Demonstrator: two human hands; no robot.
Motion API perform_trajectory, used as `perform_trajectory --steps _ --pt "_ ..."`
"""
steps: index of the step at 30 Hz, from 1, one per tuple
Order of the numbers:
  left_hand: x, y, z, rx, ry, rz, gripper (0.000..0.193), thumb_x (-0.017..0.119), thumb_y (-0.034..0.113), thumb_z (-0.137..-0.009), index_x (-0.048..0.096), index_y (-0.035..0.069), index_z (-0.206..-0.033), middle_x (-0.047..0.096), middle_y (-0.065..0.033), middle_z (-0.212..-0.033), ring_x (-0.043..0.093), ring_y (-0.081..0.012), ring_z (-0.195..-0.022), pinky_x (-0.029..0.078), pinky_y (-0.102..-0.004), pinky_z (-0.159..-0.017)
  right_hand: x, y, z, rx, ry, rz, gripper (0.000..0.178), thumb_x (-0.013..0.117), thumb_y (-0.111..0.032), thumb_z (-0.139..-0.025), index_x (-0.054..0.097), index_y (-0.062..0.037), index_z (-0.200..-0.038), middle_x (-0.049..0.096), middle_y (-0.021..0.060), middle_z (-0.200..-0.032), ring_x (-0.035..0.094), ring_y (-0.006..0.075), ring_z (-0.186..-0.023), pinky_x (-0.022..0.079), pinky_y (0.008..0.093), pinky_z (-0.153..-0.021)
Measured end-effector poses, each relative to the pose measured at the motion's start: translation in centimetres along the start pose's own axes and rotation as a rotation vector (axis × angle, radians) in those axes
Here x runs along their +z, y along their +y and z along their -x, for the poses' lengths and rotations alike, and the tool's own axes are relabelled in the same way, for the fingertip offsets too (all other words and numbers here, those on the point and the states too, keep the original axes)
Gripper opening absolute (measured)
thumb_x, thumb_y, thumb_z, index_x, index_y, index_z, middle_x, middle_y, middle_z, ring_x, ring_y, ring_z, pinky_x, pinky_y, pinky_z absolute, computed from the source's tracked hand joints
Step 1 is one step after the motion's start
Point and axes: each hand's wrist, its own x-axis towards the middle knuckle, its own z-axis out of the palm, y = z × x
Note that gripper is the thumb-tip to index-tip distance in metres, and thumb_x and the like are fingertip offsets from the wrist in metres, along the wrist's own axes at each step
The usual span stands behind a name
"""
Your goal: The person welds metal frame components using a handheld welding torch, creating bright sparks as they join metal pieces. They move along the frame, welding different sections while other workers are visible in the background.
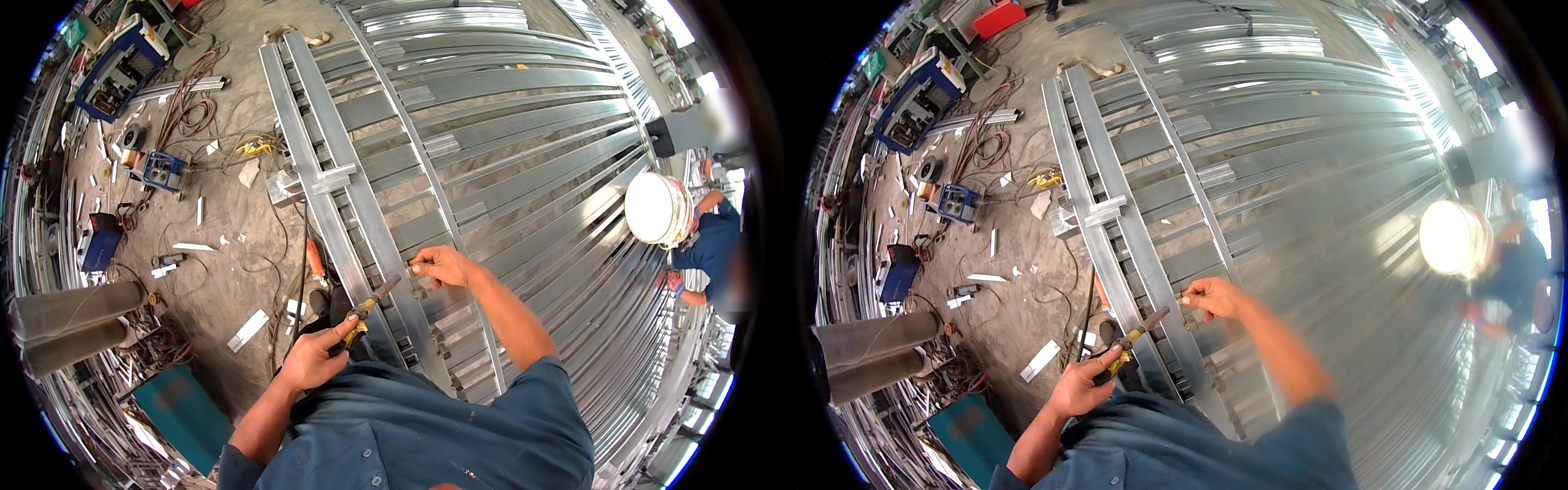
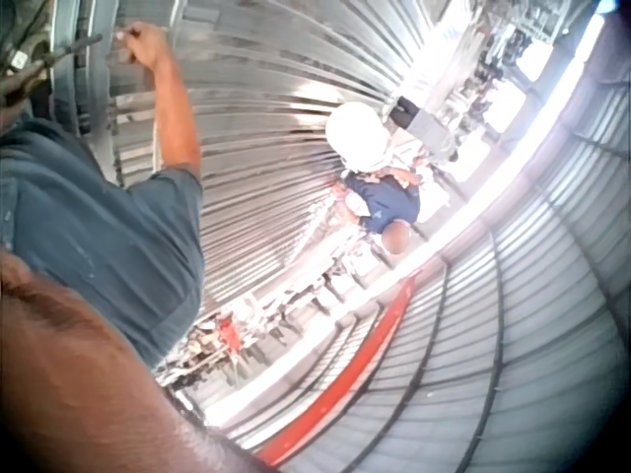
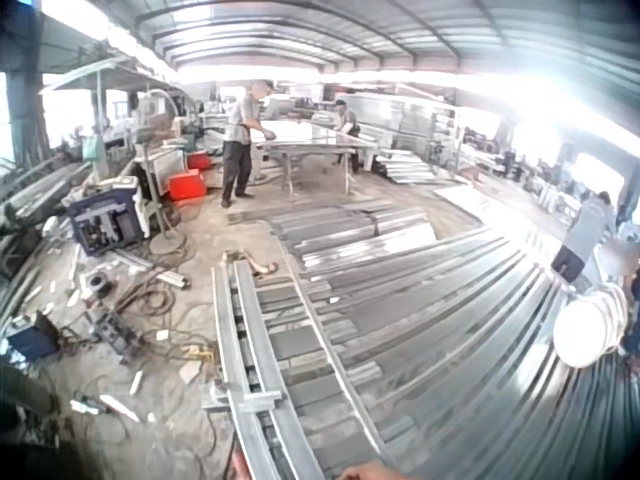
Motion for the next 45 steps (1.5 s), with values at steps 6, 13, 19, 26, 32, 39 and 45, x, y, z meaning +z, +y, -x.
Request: perform_trajectory --steps 6,13,19,26,32,39,45 --pt "0.0 0.2 -1.2 -0.029 -0.050 0.004 0.071 0.069 0.006 -0.083 0.053 0.015 -0.152 0.070 -0.0191 -0.129 0.073 -0.0328 -0.109 0.055 -0.0352 -0.092 0.0 0.6 -0.5 -0.031 -0.022 -0.055 0.036 0.070 -0.037 -0.101 0.069 -0.0038 -0.116 0.060 -0.0008 -0.081 0.059 0.0094 -0.057 0.049 0.0263 -0.053" --pt "0.9 -0.4 -1.6 0.011 -0.044 -0.018 0.073 0.068 0.008 -0.084 0.051 0.020 -0.154 0.070 -0.0168 -0.108 0.070 -0.0361 -0.091 0.056 -0.0400 -0.081 0.1 0.7 -0.6 -0.041 -0.016 -0.069 0.036 0.071 -0.039 -0.100 0.069 -0.0046 -0.111 0.065 0.0005 -0.087 0.059 0.0093 -0.057 0.051 0.0277 -0.056" --pt "1.1 -0.5 -1.7 0.046 -0.015 -0.046 0.074 0.067 0.009 -0.084 0.050 0.024 -0.154 0.069 -0.0153 -0.094 0.068 -0.0367 -0.079 0.055 -0.0428 -0.074 0.1 0.8 -0.5 -0.055 -0.012 -0.063 0.035 0.071 -0.035 -0.101 0.069 -0.0030 -0.115 0.058 -0.0010 -0.077 0.058 0.0088 -0.056 0.049 0.0264 -0.052" --pt "1.2 -0.6 -1.8 0.025 -0.050 -0.067 0.076 0.068 0.009 -0.084 0.048 0.026 -0.156 0.068 -0.0137 -0.092 0.068 -0.0342 -0.077 0.055 -0.0416 -0.072 -0.2 0.8 -0.6 -0.054 -0.048 -0.058 0.027 0.066 -0.026 -0.102 0.069 -0.0035 -0.116 0.073 0.0045 -0.098 0.063 0.0116 -0.067 0.054 0.0285 -0.062" --pt "1.2 -0.1 -2.3 0.076 -0.030 -0.089 0.074 0.067 0.012 -0.086 0.047 0.025 -0.156 0.067 -0.0134 -0.092 0.068 -0.0343 -0.076 0.055 -0.0428 -0.072 -0.5 3.7 -1.9 -0.139 -0.075 -0.078 0.032 0.064 -0.013 -0.099 0.067 -0.0045 -0.130 0.074 0.0031 -0.099 0.069 0.0098 -0.079 0.054 0.0258 -0.057" --pt "0.8 0.5 -2.3 0.019 -0.097 -0.219 0.077 0.065 0.011 -0.087 0.041 0.029 -0.158 0.066 -0.0141 -0.095 0.069 -0.0370 -0.084 0.056 -0.0470 -0.075 -0.2 3.4 -2.0 -0.127 -0.037 -0.109 0.030 0.067 -0.021 -0.099 0.070 -0.0052 -0.124 0.073 0.0028 -0.095 0.061 0.0095 -0.060 0.052 0.0252 -0.053" --pt "1.1 1.6 -2.1 -0.002 -0.097 -0.336 0.077 0.064 0.013 -0.086 0.042 0.034 -0.157 0.067 -0.0123 -0.098 0.069 -0.0384 -0.084 0.057 -0.0494 -0.073 -0.2 3.9 -2.0 -0.047 0.035 -0.027 0.030 0.066 -0.020 -0.100 0.068 -0.0041 -0.126 0.073 0.0037 -0.100 0.060 0.0088 -0.059 0.051 0.0259 -0.053"
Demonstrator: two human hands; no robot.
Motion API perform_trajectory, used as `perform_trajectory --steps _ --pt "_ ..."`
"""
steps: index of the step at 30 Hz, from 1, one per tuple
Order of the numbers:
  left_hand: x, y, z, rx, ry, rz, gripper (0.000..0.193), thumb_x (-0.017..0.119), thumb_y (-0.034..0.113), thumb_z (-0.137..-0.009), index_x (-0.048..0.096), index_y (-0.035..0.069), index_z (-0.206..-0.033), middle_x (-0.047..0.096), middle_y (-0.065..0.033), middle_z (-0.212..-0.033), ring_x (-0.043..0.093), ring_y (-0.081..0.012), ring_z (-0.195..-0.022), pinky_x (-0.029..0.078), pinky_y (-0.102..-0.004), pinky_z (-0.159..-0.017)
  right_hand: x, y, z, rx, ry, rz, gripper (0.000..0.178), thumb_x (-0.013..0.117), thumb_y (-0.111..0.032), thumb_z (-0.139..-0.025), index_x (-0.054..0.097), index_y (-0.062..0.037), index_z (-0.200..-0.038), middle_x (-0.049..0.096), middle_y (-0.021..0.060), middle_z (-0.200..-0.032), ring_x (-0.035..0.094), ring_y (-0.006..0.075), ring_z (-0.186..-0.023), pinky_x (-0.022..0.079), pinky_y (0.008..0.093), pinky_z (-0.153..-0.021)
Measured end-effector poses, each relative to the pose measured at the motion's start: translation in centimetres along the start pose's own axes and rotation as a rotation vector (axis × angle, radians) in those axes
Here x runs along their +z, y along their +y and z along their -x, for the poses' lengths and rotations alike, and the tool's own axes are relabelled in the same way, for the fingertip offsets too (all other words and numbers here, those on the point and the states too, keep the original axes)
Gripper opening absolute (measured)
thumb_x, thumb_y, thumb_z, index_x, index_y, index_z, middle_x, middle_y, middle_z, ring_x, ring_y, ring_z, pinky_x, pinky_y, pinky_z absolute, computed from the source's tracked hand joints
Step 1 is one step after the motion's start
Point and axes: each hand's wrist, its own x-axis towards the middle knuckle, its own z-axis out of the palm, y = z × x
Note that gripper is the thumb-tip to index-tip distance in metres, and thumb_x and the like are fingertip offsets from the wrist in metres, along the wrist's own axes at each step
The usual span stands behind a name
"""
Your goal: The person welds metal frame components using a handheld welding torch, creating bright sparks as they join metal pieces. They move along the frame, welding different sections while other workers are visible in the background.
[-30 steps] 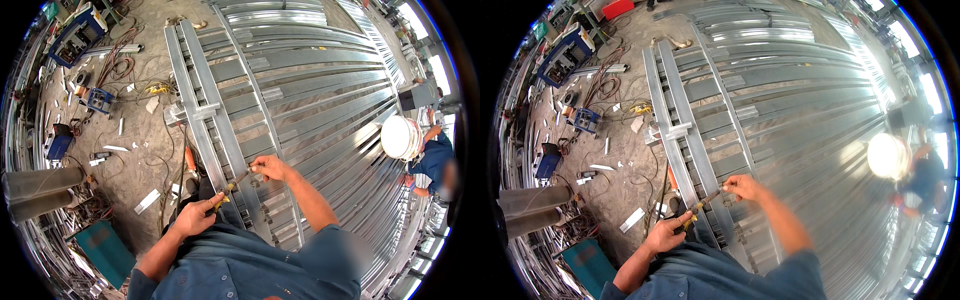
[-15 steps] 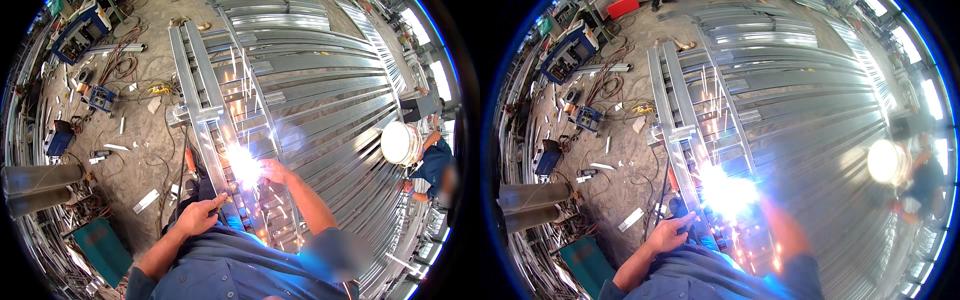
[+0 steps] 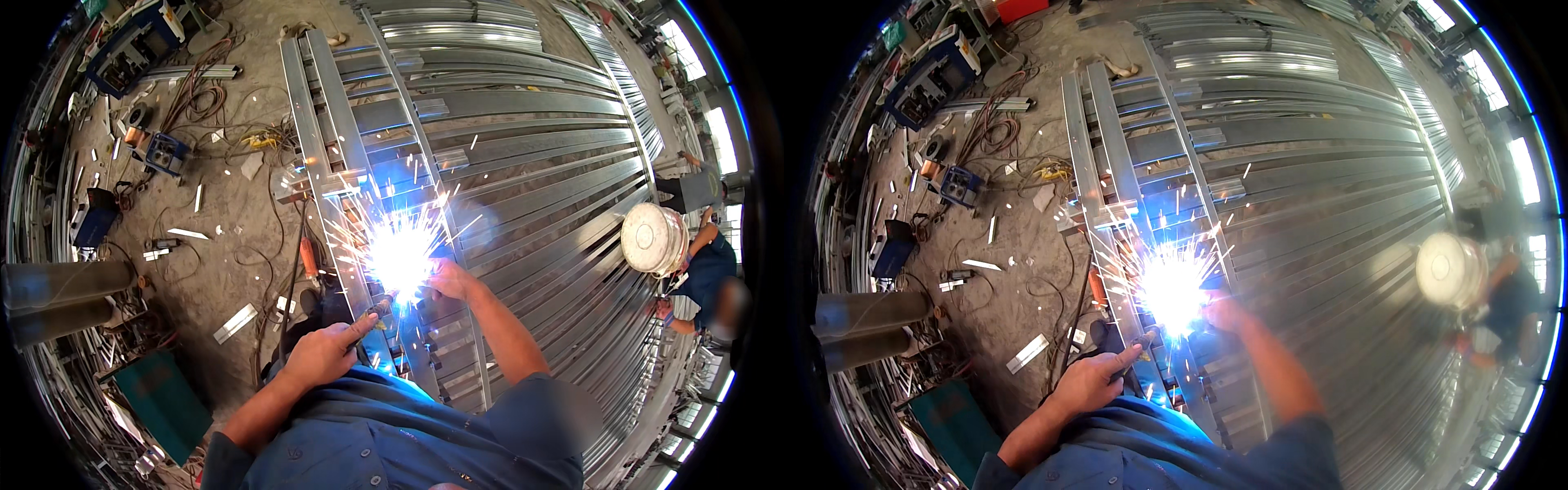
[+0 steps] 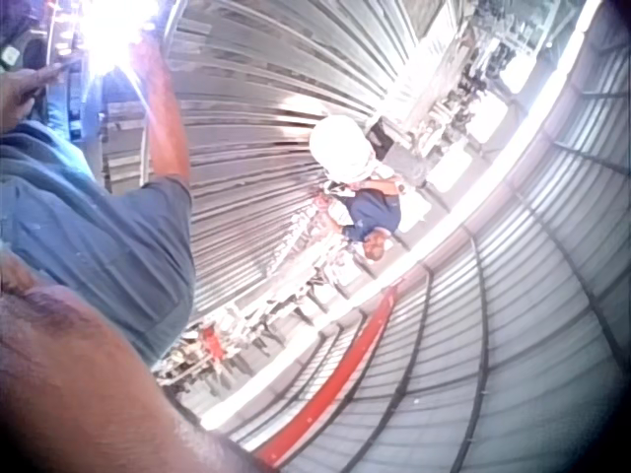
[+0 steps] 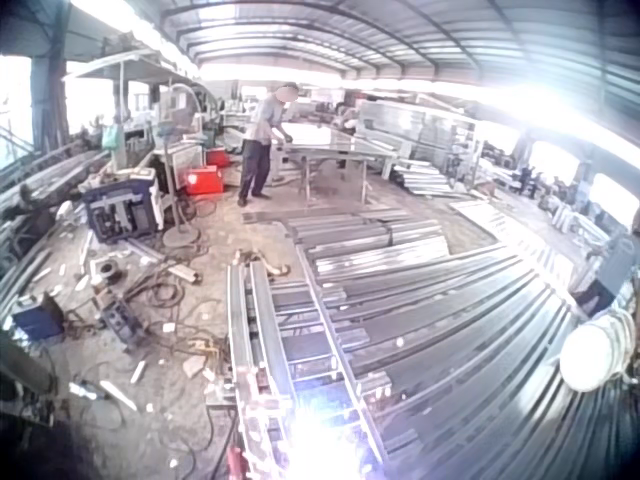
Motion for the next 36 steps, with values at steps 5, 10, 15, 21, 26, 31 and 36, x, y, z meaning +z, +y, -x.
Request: perform_trajectory --steps 5,10,15,21,26,31,36 --pt "-0.2 0.2 0.7 -0.031 0.075 0.029 0.075 0.066 0.013 -0.085 0.047 0.035 -0.154 0.070 -0.0108 -0.112 0.071 -0.0375 -0.087 0.060 -0.0474 -0.075 0.4 -2.8 1.1 -0.006 -0.066 -0.036 0.034 0.068 -0.034 -0.102 0.069 -0.0057 -0.121 0.074 0.0035 -0.103 0.058 0.0064 -0.058 0.049 0.0238 -0.051" --pt "-0.4 -0.2 1.3 -0.026 0.089 0.058 0.075 0.066 0.013 -0.085 0.047 0.033 -0.155 0.072 -0.0100 -0.114 0.071 -0.0376 -0.086 0.060 -0.0468 -0.075 0.6 -3.8 1.7 -0.028 -0.068 -0.062 0.033 0.069 -0.035 -0.102 0.070 -0.0067 -0.119 0.073 0.0023 -0.102 0.056 0.0062 -0.058 0.048 0.0233 -0.051" --pt "-0.3 -0.2 1.1 0.011 0.104 0.080 0.073 0.066 0.011 -0.084 0.051 0.032 -0.152 0.071 -0.0104 -0.107 0.071 -0.0381 -0.083 0.059 -0.0475 -0.073 0.5 -3.6 1.5 -0.024 -0.070 -0.068 0.034 0.070 -0.036 -0.101 0.069 -0.0061 -0.118 0.069 -0.0001 -0.094 0.054 0.0062 -0.058 0.047 0.0232 -0.051" --pt "0.0 -0.4 0.7 0.005 0.080 0.111 0.073 0.065 0.010 -0.082 0.053 0.031 -0.151 0.071 -0.0107 -0.103 0.071 -0.0377 -0.082 0.058 -0.0475 -0.072 0.3 -2.6 1.0 0.003 -0.079 -0.066 0.037 0.070 -0.038 -0.101 0.069 -0.0058 -0.118 0.056 -0.0042 -0.081 0.052 0.0060 -0.059 0.047 0.0234 -0.051" --pt "-0.1 -0.4 0.6 0.009 0.056 0.143 0.073 0.065 0.010 -0.082 0.053 0.030 -0.151 0.071 -0.0103 -0.102 0.071 -0.0367 -0.083 0.058 -0.0464 -0.074 0.4 -4.0 1.5 0.022 -0.073 -0.053 0.037 0.071 -0.039 -0.100 0.069 -0.0053 -0.115 0.056 -0.0041 -0.078 0.053 0.0069 -0.060 0.049 0.0254 -0.053" --pt "-0.2 -0.3 0.4 0.002 0.031 0.137 0.072 0.064 0.009 -0.083 0.053 0.030 -0.151 0.070 -0.0105 -0.098 0.070 -0.0362 -0.082 0.058 -0.0461 -0.074 0.4 -3.8 1.5 0.019 -0.064 -0.050 0.038 0.071 -0.039 -0.100 0.068 -0.0051 -0.117 0.057 -0.0035 -0.078 0.052 0.0071 -0.059 0.049 0.0260 -0.053" --pt "-0.2 -0.4 0.3 0.002 -0.013 0.120 0.073 0.064 0.012 -0.085 0.048 0.031 -0.154 0.069 -0.0113 -0.100 0.070 -0.0369 -0.087 0.057 -0.0474 -0.078 0.0 -1.9 0.6 0.009 -0.070 0.001 0.027 0.070 -0.024 -0.100 0.068 -0.0069 -0.121 0.067 -0.0012 -0.088 0.057 0.0065 -0.061 0.047 0.0236 -0.053"
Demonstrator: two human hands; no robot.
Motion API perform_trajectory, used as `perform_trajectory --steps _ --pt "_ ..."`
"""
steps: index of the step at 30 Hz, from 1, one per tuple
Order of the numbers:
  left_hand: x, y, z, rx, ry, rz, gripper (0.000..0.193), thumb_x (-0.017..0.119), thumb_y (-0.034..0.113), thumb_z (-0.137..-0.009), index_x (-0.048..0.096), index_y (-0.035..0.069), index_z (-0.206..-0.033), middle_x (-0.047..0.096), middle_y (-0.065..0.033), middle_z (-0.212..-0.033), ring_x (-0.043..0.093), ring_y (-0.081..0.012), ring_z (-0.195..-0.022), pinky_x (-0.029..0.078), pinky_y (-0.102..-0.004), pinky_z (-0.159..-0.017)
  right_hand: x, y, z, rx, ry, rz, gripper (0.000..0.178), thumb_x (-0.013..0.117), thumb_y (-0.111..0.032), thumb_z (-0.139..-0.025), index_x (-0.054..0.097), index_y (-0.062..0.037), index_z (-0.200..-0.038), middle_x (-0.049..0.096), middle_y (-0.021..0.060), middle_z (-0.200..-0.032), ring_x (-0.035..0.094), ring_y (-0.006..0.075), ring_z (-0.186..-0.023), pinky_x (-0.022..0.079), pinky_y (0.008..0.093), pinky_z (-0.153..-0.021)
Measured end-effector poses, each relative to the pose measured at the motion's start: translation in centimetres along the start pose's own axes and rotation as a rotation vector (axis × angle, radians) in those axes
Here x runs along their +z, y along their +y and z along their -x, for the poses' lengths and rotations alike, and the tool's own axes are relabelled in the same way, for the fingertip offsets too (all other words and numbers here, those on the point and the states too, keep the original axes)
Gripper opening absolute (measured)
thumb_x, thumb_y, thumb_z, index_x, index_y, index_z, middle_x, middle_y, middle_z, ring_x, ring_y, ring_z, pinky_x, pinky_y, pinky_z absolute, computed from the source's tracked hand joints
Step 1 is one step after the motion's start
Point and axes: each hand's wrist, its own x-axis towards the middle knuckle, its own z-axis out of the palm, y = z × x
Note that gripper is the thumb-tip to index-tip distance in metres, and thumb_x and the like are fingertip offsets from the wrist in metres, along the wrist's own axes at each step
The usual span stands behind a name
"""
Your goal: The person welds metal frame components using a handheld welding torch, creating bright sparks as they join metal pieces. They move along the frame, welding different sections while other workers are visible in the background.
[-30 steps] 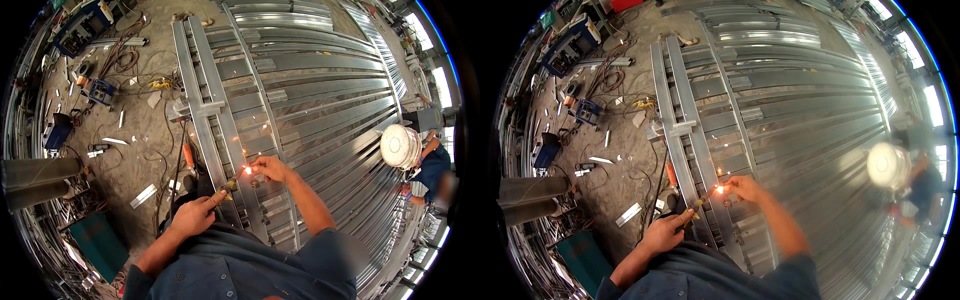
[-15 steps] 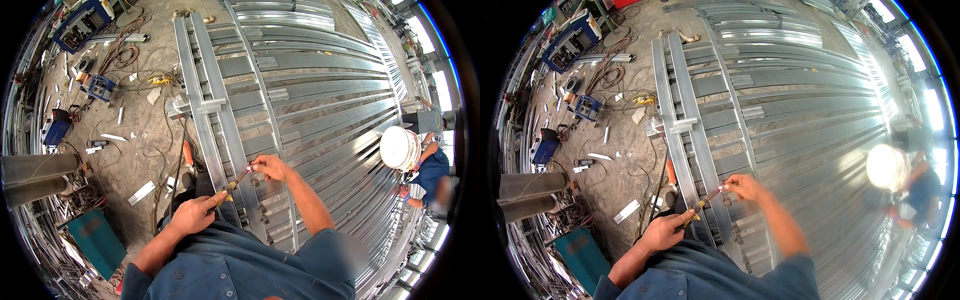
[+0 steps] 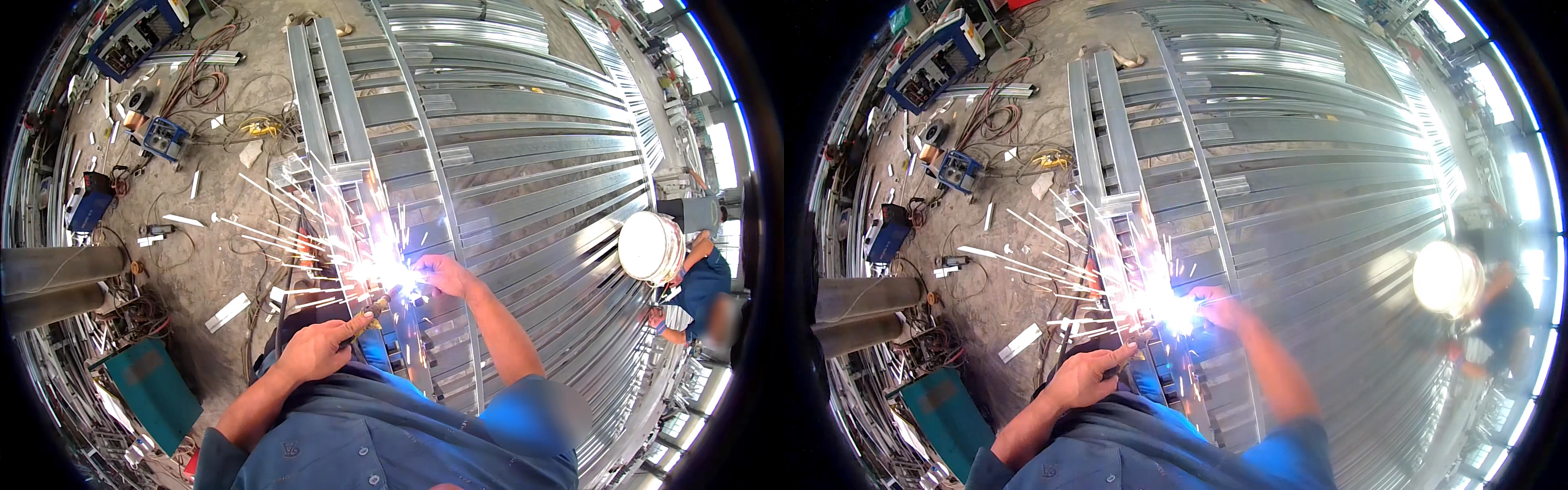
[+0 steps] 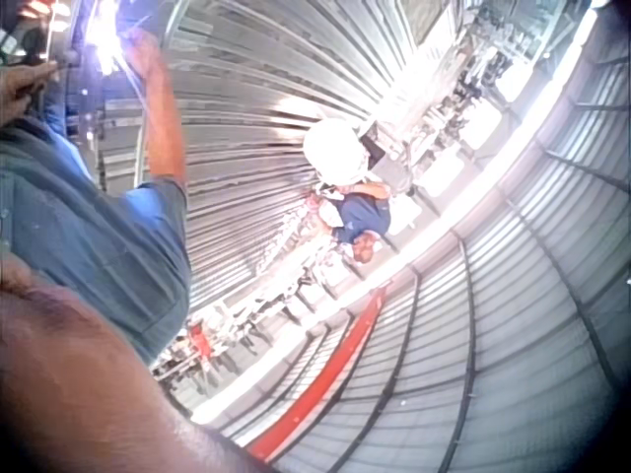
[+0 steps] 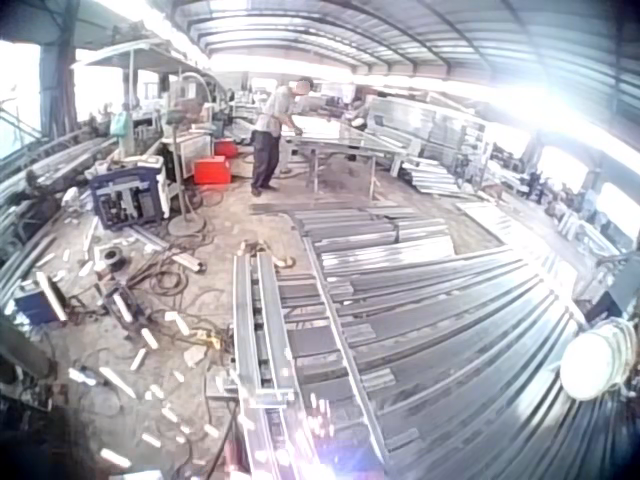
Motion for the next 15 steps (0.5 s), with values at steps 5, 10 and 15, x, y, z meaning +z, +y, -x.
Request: perform_trajectory --steps 5,10,15 --pt "-0.1 -0.1 0.0 -0.010 -0.025 -0.029 0.072 0.062 0.013 -0.087 0.046 0.032 -0.155 0.068 -0.0118 -0.101 0.070 -0.0368 -0.089 0.057 -0.0474 -0.078 -0.6 4.5 -1.7 -0.150 0.002 -0.070 0.026 0.067 -0.011 -0.097 0.069 -0.0070 -0.123 0.071 0.0017 -0.093 0.063 0.0088 -0.069 0.052 0.0252 -0.057" --pt "0.1 0.0 0.0 0.046 0.002 -0.106 0.075 0.063 0.013 -0.086 0.045 0.036 -0.155 0.069 -0.0106 -0.103 0.070 -0.0362 -0.087 0.059 -0.0472 -0.075 -0.9 7.3 -3.0 -0.151 0.006 -0.243 0.016 0.064 -0.016 -0.102 0.069 -0.0047 -0.114 0.071 0.0032 -0.089 0.063 0.0101 -0.065 0.050 0.0258 -0.056" --pt "-0.2 0.9 0.0 -0.003 -0.006 -0.225 0.074 0.062 0.014 -0.086 0.046 0.039 -0.154 0.069 -0.0140 -0.105 0.071 -0.0375 -0.078 0.061 -0.0470 -0.068 -0.6 2.0 -1.1 0.018 -0.017 -0.057 0.023 0.065 -0.014 -0.098 0.070 -0.0068 -0.119 0.073 0.0031 -0.095 0.063 0.0092 -0.072 0.051 0.0294 -0.063"
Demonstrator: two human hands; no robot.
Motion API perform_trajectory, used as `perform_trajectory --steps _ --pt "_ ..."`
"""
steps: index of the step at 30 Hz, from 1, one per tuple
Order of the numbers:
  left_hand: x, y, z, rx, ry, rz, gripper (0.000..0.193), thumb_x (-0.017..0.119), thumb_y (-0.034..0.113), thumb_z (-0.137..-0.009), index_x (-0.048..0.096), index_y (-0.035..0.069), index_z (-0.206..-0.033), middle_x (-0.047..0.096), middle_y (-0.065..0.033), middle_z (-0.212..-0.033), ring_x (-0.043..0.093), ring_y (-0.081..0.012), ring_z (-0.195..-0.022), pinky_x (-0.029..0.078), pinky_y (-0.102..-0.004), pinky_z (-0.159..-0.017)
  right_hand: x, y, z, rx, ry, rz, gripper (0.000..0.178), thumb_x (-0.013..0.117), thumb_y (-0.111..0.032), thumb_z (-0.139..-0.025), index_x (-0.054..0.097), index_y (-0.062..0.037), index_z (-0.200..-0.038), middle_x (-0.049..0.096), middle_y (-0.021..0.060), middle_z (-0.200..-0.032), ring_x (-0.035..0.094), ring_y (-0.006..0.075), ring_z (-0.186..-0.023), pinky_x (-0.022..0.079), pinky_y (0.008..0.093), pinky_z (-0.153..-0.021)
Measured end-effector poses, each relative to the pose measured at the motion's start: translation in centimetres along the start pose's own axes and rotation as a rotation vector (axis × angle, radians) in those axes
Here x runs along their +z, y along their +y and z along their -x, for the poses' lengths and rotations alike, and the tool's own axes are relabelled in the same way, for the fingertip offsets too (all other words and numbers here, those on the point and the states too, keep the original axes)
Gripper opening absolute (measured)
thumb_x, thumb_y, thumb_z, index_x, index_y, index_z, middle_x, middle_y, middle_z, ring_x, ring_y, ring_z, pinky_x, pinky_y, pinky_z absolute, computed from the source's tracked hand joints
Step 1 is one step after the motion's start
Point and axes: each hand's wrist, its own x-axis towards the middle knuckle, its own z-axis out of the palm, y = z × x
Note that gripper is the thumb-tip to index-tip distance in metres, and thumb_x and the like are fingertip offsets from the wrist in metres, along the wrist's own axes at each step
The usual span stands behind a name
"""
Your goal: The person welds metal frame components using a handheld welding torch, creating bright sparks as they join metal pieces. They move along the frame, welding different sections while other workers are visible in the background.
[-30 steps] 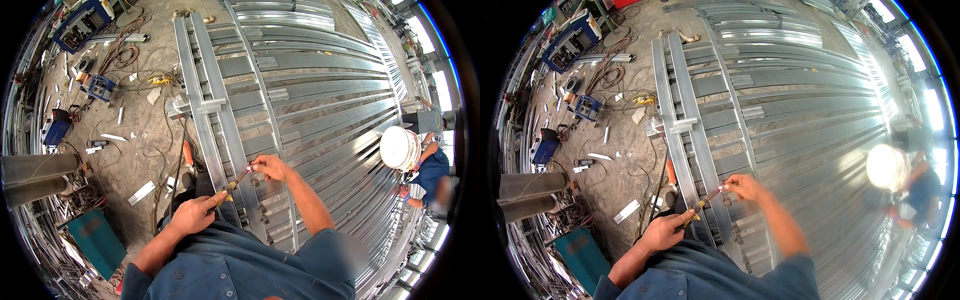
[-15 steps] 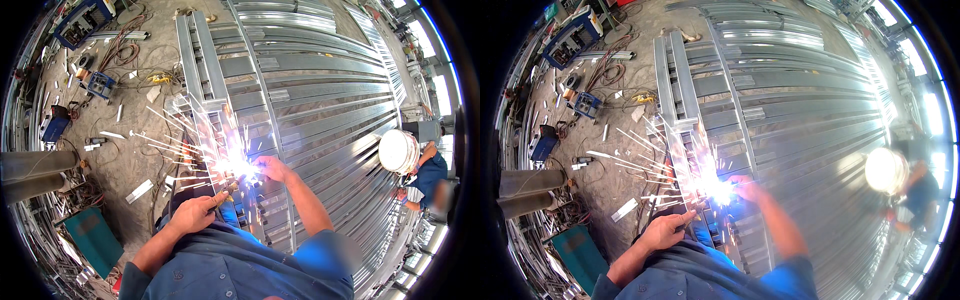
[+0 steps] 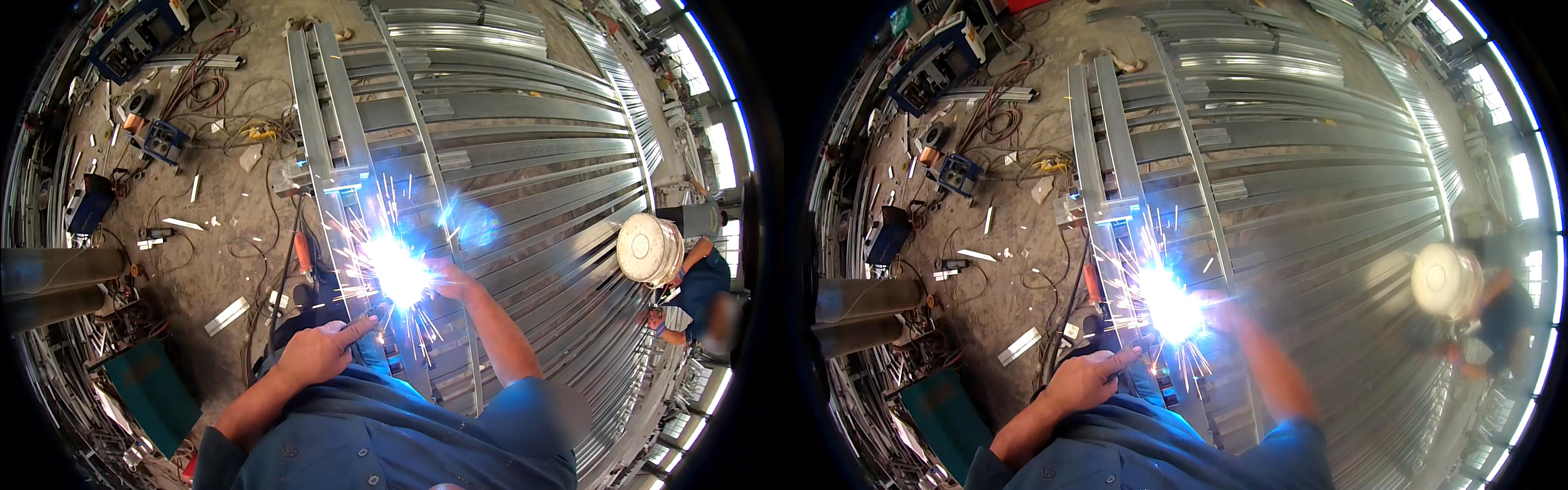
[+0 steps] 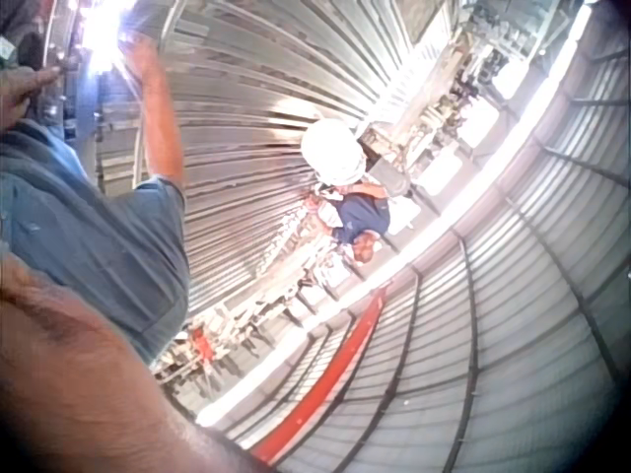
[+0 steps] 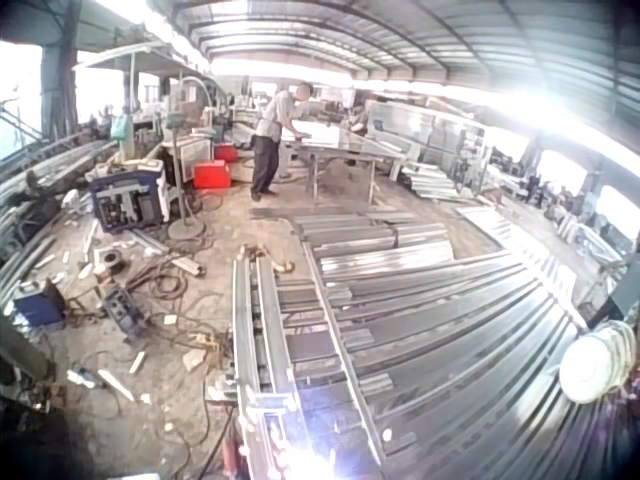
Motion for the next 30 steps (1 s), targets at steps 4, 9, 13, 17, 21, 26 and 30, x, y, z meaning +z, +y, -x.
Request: perform_trajectory --steps 4,9,13,17,21,26,30 --pt "0.0 0.5 0.1 0.040 0.028 -0.092 0.075 0.062 0.014 -0.086 0.046 0.040 -0.154 0.068 -0.0168 -0.103 0.071 -0.0360 -0.072 0.061 -0.0459 -0.063 1.1 -3.0 1.7 0.069 0.069 0.008 0.022 0.065 -0.009 -0.097 0.070 -0.0061 -0.119 0.073 0.0034 -0.097 0.067 0.0096 -0.082 0.054 0.0304 -0.068" --pt "-0.3 0.4 0.5 0.023 0.093 -0.077 0.074 0.062 0.014 -0.087 0.046 0.040 -0.154 0.070 -0.0134 -0.115 0.073 -0.0352 -0.078 0.062 -0.0452 -0.066 1.1 -3.2 1.4 -0.015 0.024 -0.023 0.026 0.072 -0.027 -0.099 0.071 -0.0062 -0.115 0.072 0.0013 -0.093 0.051 0.0068 -0.055 0.046 0.0243 -0.052" --pt "-1.3 -0.2 2.1 -0.043 0.162 0.056 0.072 0.065 0.012 -0.086 0.050 0.038 -0.152 0.069 -0.0109 -0.122 0.072 -0.0354 -0.088 0.061 -0.0445 -0.074 1.3 -3.7 1.8 -0.016 0.038 -0.023 0.028 0.072 -0.029 -0.099 0.070 -0.0071 -0.117 0.073 0.0008 -0.095 0.053 0.0059 -0.055 0.044 0.0235 -0.050" --pt "-1.5 -1.2 3.5 -0.092 0.276 0.198 0.069 0.068 0.006 -0.084 0.056 0.029 -0.148 0.070 -0.0125 -0.122 0.071 -0.0361 -0.095 0.059 -0.0429 -0.079 1.4 -3.6 2.1 -0.021 0.043 -0.007 0.032 0.072 -0.031 -0.099 0.070 -0.0074 -0.120 0.074 0.0012 -0.098 0.055 0.0055 -0.055 0.044 0.0229 -0.049" --pt "-1.0 -2.0 4.0 -0.078 0.349 0.233 0.068 0.070 0.002 -0.083 0.058 0.023 -0.147 0.070 -0.0170 -0.123 0.072 -0.0377 -0.097 0.059 -0.0422 -0.080 1.5 -3.4 2.4 -0.052 0.065 0.014 0.031 0.072 -0.031 -0.100 0.070 -0.0064 -0.120 0.074 0.0018 -0.097 0.059 0.0067 -0.060 0.047 0.0246 -0.053" --pt "-0.2 -2.3 4.1 -0.076 0.433 0.188 0.071 0.069 0.004 -0.083 0.056 0.028 -0.148 0.071 -0.0109 -0.121 0.071 -0.0357 -0.092 0.059 -0.0441 -0.075 0.0 -5.4 5.0 -0.078 0.464 0.079 0.031 0.070 -0.031 -0.101 0.070 -0.0040 -0.116 0.076 0.0063 -0.096 0.063 0.0104 -0.063 0.052 0.0282 -0.061" --pt "0.1 -2.5 4.0 -0.075 0.444 0.208 0.071 0.069 0.003 -0.082 0.056 0.027 -0.148 0.071 -0.0111 -0.121 0.071 -0.0363 -0.091 0.059 -0.0439 -0.075 -3.4 -5.2 5.5 -0.038 1.013 0.556 0.051 0.077 -0.043 -0.091 0.067 -0.0028 -0.120 0.073 0.0150 -0.106 0.071 0.0318 -0.093 0.056 0.0430 -0.081"
